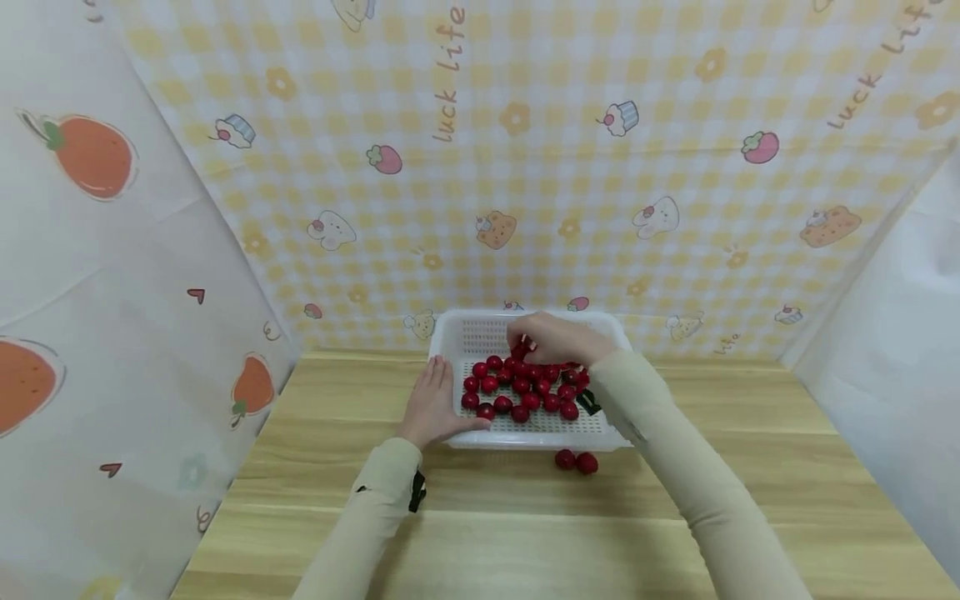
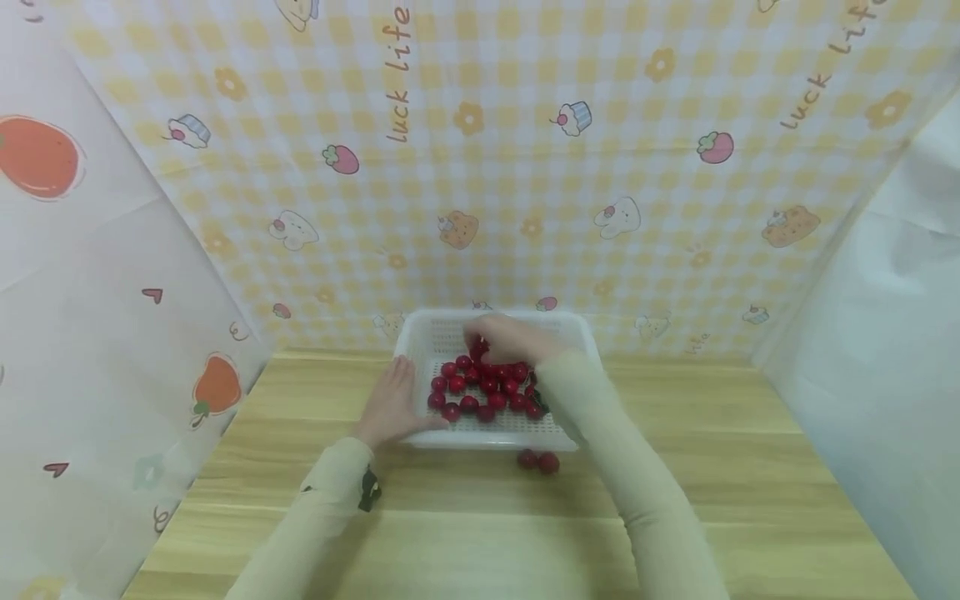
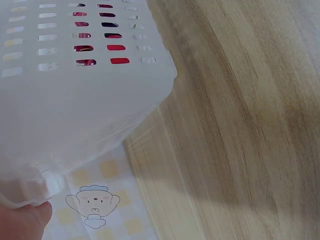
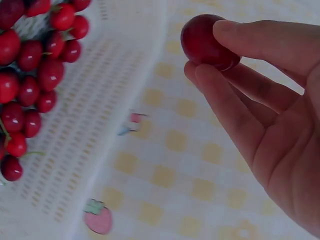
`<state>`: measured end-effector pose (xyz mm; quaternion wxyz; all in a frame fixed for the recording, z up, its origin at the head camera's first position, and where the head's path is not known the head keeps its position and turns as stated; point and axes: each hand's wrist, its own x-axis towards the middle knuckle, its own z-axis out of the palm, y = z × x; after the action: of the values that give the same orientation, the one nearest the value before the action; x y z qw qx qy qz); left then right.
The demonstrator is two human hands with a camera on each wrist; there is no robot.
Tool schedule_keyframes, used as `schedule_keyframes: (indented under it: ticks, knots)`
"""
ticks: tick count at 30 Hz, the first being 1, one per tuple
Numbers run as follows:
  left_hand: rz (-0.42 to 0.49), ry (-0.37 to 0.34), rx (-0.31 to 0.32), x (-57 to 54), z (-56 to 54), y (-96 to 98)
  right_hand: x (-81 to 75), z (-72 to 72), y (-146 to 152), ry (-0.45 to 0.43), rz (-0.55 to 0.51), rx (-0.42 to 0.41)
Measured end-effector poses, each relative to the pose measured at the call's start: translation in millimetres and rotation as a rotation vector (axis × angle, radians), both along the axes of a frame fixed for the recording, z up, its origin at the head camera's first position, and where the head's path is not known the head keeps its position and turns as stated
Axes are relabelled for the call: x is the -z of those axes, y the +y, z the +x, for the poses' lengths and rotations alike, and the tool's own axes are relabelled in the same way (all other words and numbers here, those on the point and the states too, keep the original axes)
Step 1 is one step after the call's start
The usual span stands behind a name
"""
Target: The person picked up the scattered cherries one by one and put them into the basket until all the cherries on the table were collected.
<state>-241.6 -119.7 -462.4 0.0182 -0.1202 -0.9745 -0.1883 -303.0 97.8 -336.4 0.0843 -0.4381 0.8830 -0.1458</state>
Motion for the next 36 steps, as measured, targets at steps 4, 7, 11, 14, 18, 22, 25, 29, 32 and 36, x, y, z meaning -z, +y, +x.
schedule_keyframes:
  ticks: [4, 7, 11, 14, 18, 22, 25, 29, 32, 36]
  knots:
    - [-0.021, -0.012, -0.004, 2.0, -0.7, -0.7, 13.3, -22.9, -13, -0.089, 0.08, 0.061]
    - [-0.032, -0.009, -0.008, 1.7, -2.0, -1.5, 22.5, -33.7, -21, -0.122, 0.131, 0.111]
    - [-0.031, 0.0, -0.002, 0.6, -2.8, -1.7, 34.1, -41.3, -30, -0.146, 0.215, 0.183]
    - [-0.022, 0.005, 0.006, -0.4, -2.1, -1.0, 43.9, -44.2, -34, -0.16, 0.25, 0.204]
    - [-0.033, 0.011, 0.01, 0.0, -1.9, -0.9, 57.0, -48.0, -37, -0.155, 0.275, 0.206]
    - [-0.04, 0.018, 0.012, 1.7, -3.4, -2.0, 62.6, -49.3, -39, -0.148, 0.307, 0.221]
    - [-0.032, 0.016, 0.009, 2.6, -3.4, -2.1, 65.0, -48.7, -41, -0.153, 0.326, 0.233]
    - [-0.017, 0.007, -0.003, 4.5, -3.0, -1.4, 67.4, -47.0, -43, -0.176, 0.351, 0.259]
    - [-0.012, 0.003, -0.01, 6.0, -3.9, -0.9, 67.2, -44.5, -42, -0.195, 0.349, 0.276]
    - [-0.009, 0.011, -0.008, 6.9, -5.0, -0.5, 66.4, -40.7, -39, -0.211, 0.339, 0.299]
